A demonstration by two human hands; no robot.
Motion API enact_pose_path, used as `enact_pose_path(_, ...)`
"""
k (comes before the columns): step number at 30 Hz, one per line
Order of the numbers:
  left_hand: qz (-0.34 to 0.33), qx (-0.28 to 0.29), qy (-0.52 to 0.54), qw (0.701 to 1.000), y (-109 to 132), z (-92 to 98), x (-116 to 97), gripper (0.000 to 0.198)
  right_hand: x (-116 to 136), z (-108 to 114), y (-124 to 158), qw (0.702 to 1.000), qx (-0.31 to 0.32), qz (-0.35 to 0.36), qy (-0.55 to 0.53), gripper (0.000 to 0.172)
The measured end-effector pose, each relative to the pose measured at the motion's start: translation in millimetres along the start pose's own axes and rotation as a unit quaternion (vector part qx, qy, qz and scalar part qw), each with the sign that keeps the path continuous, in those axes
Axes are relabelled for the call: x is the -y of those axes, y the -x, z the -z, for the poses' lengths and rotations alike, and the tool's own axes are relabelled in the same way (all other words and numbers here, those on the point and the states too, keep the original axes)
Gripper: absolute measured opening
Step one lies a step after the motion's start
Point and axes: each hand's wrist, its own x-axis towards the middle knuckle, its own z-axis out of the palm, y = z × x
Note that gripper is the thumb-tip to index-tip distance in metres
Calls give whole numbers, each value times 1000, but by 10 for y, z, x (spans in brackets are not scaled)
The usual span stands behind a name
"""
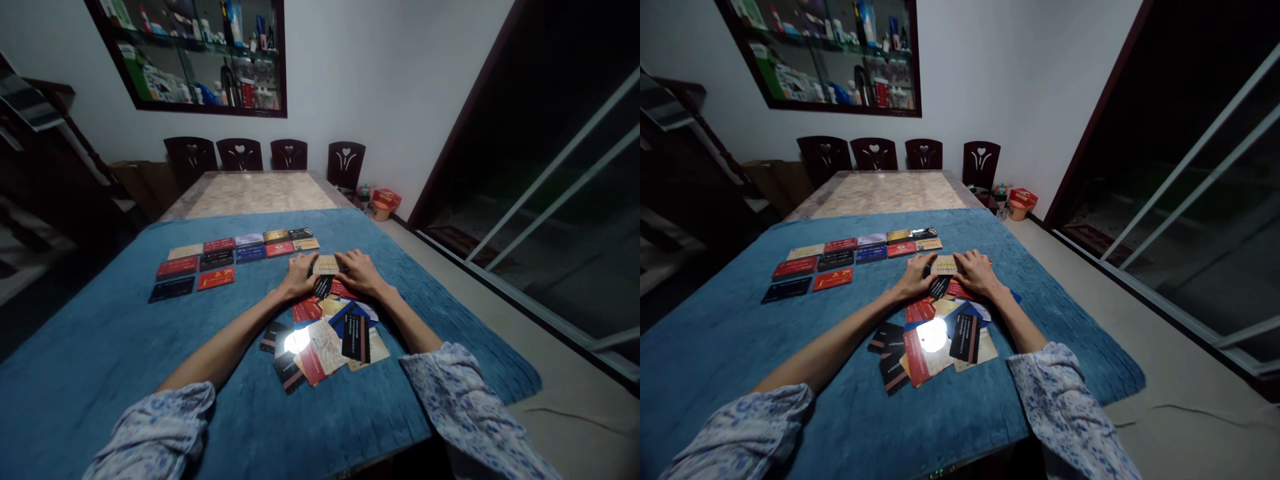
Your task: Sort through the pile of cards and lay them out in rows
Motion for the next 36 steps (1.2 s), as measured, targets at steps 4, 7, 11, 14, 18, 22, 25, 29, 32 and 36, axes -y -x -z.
enact_pose_path(4, 12, 15, -11, 1000, 5, 48, -38, 54, -3, 9, -10, 1000, 9, 9, -5, 55)
enact_pose_path(7, 16, 23, -26, 999, 14, 91, -46, 50, 11, 24, -14, 1000, 8, 15, -2, 54)
enact_pose_path(11, 18, 32, -45, 998, 40, 155, -43, 45, 37, 59, -29, 1000, 7, 30, 4, 49)
enact_pose_path(14, 14, 39, -48, 998, 66, 211, -48, 44, 62, 84, -58, 999, 11, 42, 2, 46)
enact_pose_path(18, 23, 49, -59, 997, 99, 295, -41, 44, 100, 91, -118, 998, 21, 63, -4, 43)
enact_pose_path(22, 25, 43, -67, 997, 134, 379, 24, 47, 139, 80, -212, 997, 23, 79, 4, 43)
enact_pose_path(25, 24, 38, -73, 996, 173, 442, 94, 51, 174, 88, -306, 995, 35, 94, 8, 44)
enact_pose_path(29, 28, 39, -81, 996, 238, 541, 166, 50, 254, 138, -443, 992, 53, 117, 0, 43)
enact_pose_path(32, 40, 40, -92, 994, 289, 630, 199, 47, 346, 190, -544, 989, 71, 129, -4, 39)
enact_pose_path(36, 57, 45, -106, 992, 357, 756, 261, 45, 495, 229, -672, 986, 88, 139, -7, 34)
